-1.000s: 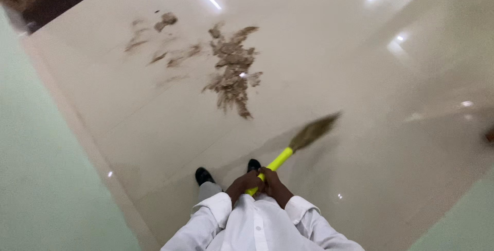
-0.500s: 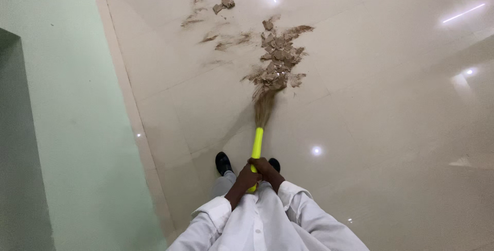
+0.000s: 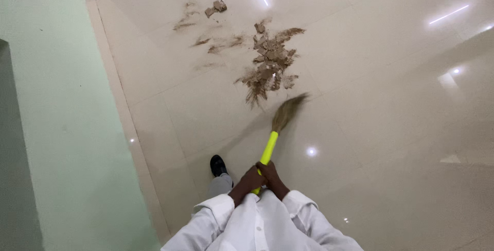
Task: The person sweeps debris across a floor using a broom, moving the material into a single pile.
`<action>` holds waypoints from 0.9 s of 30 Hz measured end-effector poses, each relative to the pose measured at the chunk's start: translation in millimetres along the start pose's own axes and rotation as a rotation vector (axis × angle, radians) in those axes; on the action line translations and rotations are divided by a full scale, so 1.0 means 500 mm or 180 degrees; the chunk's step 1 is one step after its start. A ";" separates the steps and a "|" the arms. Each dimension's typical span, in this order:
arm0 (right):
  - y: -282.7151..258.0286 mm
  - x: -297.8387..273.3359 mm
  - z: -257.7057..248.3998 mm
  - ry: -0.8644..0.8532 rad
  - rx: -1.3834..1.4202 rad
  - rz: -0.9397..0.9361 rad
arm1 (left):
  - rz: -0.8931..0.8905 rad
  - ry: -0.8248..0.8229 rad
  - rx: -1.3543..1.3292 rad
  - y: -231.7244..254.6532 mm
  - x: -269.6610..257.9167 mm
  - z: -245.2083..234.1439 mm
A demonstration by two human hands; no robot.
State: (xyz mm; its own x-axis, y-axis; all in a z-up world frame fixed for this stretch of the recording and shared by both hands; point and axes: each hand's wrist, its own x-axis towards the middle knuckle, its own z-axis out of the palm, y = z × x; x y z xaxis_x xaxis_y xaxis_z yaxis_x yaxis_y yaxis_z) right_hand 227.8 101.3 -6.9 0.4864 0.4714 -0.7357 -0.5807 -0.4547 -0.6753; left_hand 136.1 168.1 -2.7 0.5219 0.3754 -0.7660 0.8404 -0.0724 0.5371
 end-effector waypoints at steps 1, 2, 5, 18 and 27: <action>0.000 -0.004 -0.004 -0.0005 0.0110 -0.0172 | -0.0044 -0.0147 0.0060 0.003 -0.006 0.012; -0.001 -0.008 -0.010 -0.0012 0.0102 -0.0211 | -0.0068 -0.0275 0.0114 0.011 -0.006 0.016; -0.013 -0.015 -0.022 0.0249 -0.0323 -0.0117 | 0.0082 -0.0217 0.0036 0.013 -0.027 0.018; 0.001 -0.042 -0.061 0.0321 0.0327 0.0321 | 0.0555 -0.0954 -0.0199 0.046 0.019 0.001; 0.006 -0.051 -0.050 -0.0272 0.0735 0.0940 | -0.0001 -0.1146 0.0416 0.052 0.014 0.002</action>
State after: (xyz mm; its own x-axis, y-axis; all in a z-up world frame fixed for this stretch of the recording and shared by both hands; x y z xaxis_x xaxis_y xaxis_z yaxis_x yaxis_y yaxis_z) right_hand 230.0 68.9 8.8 0.2256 0.4112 -0.8832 -0.8242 -0.4028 -0.3981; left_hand 161.8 167.8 5.3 0.5201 0.0286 -0.8536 0.8400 -0.1982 0.5052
